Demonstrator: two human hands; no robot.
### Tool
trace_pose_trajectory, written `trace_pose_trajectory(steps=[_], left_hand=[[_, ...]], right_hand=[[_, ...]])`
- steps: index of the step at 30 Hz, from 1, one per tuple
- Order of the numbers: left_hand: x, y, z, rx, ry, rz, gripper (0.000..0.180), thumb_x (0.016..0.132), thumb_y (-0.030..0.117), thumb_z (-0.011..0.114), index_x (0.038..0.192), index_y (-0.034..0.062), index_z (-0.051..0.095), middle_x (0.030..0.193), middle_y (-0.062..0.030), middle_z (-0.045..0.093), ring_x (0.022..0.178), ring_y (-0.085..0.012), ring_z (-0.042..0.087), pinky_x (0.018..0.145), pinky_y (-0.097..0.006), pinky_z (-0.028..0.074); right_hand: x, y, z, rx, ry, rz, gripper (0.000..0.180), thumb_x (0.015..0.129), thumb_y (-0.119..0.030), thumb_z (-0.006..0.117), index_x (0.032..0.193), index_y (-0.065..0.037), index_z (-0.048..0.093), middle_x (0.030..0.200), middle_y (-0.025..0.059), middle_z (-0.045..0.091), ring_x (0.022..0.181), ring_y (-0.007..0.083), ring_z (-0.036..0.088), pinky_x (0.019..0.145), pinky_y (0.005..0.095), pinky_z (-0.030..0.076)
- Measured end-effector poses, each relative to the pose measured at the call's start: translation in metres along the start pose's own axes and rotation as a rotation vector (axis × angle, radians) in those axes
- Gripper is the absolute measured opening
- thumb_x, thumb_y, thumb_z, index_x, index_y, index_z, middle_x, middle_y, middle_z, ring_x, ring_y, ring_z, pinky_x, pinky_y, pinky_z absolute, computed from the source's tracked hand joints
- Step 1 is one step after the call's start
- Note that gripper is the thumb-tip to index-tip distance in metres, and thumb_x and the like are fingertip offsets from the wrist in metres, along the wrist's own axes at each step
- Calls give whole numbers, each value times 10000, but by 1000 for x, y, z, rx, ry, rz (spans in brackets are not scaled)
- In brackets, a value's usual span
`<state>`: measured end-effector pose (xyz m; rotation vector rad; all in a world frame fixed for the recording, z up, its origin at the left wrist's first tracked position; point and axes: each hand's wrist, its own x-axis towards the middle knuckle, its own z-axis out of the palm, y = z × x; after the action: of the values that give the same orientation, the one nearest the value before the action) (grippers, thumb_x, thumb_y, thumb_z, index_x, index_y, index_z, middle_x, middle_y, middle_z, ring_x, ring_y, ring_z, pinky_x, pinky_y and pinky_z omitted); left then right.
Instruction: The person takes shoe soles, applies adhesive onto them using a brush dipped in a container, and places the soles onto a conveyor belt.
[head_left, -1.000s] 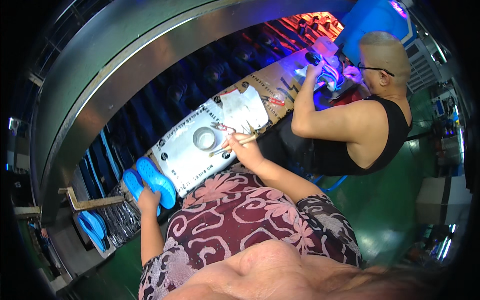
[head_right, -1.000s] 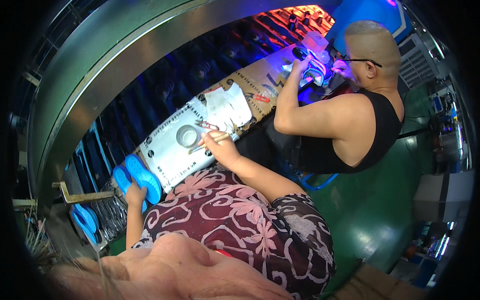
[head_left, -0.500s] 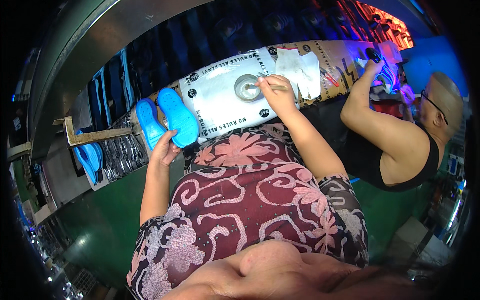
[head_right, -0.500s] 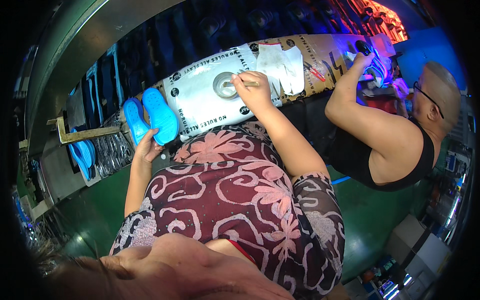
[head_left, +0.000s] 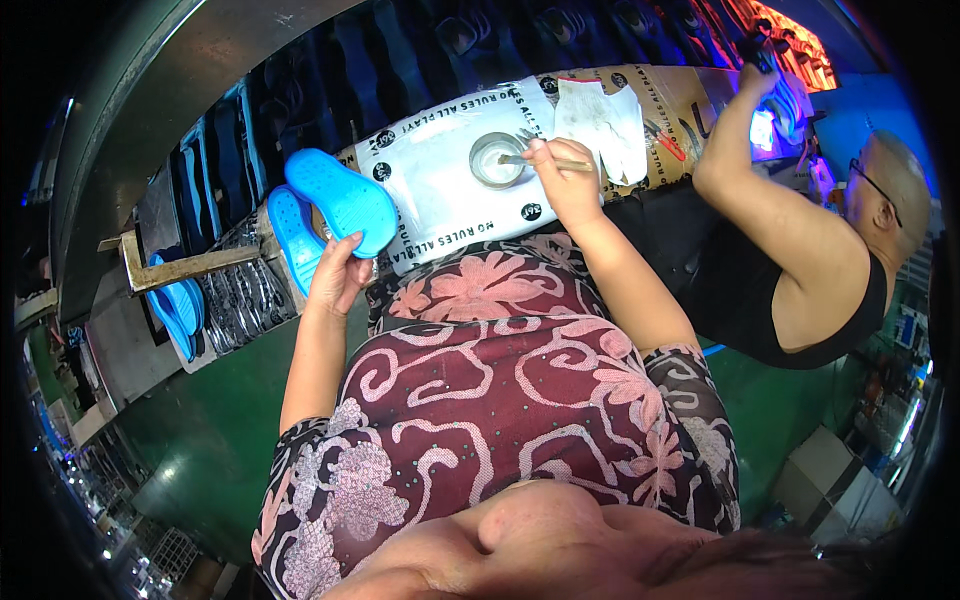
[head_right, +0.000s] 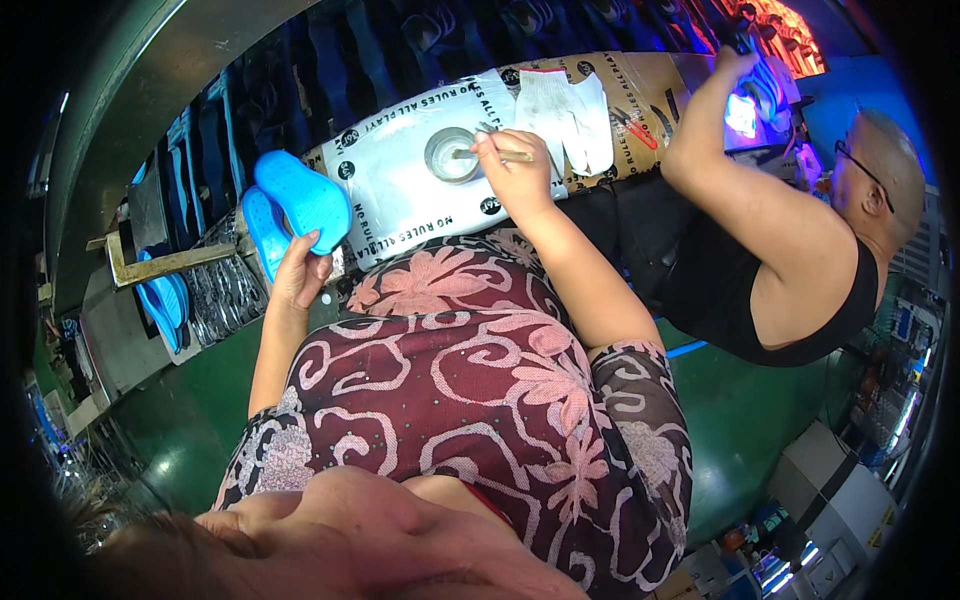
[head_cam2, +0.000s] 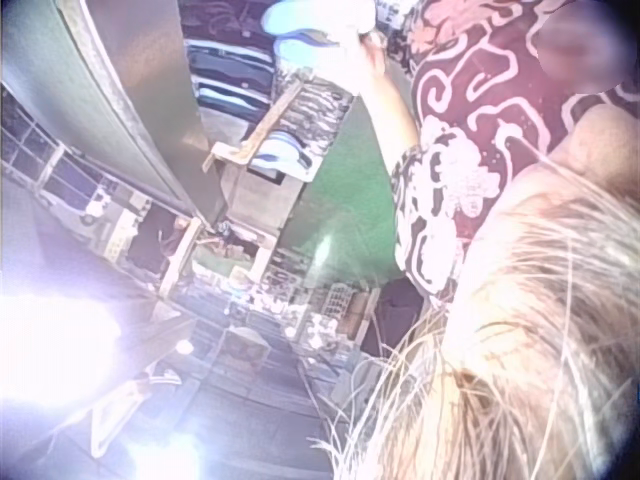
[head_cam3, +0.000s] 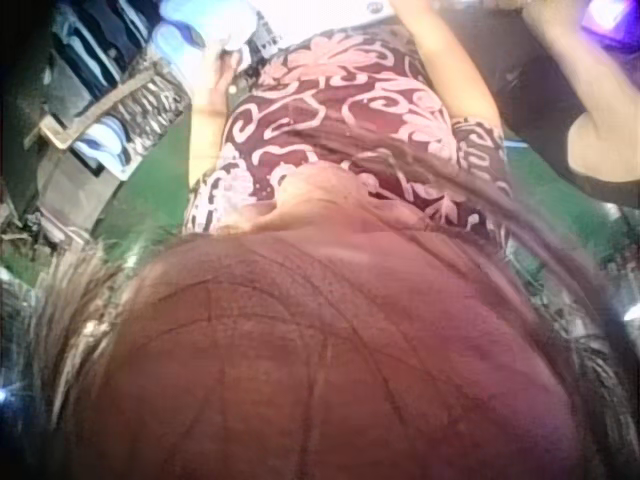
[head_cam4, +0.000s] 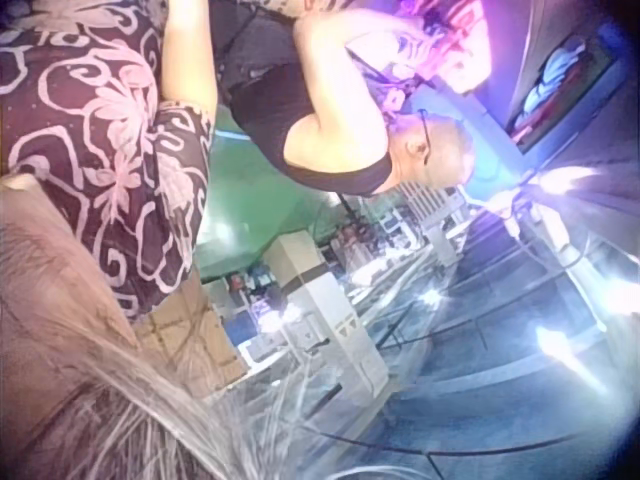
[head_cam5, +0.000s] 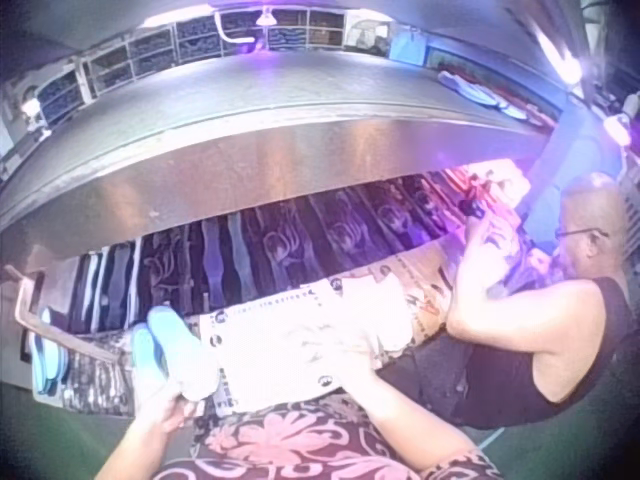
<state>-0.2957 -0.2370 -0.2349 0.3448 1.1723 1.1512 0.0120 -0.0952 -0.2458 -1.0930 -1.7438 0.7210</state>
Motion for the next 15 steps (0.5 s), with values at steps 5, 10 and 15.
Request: trace_pose_trajectory(steps=[5,10,15], left_hand=[[-14,-1,28,218,92,202,305,848,142,553,1104,43,420,813,-69,578,490,-112,511,417,-219,399],[-23,-1,32,305,236,386,295,857,98,542,1105,10,409,850,-103,585,572,-151,566,509,-248,481],[-17,-5,30,434,273,608,277,862,69,534,1091,-19,403,865,-112,590,595,-152,580,540,-256,500]], right_hand=[[1,14,20,-183,-31,-167,198,807,-185,589,667,-57,648,627,104,604,599,278,569,601,368,415],[1,10,11,-138,-25,-107,240,840,-201,565,695,-29,649,664,104,621,605,235,579,617,339,431],[-10,-9,-2,250,37,234,324,922,-237,481,811,23,641,737,69,627,650,120,550,660,244,445]])
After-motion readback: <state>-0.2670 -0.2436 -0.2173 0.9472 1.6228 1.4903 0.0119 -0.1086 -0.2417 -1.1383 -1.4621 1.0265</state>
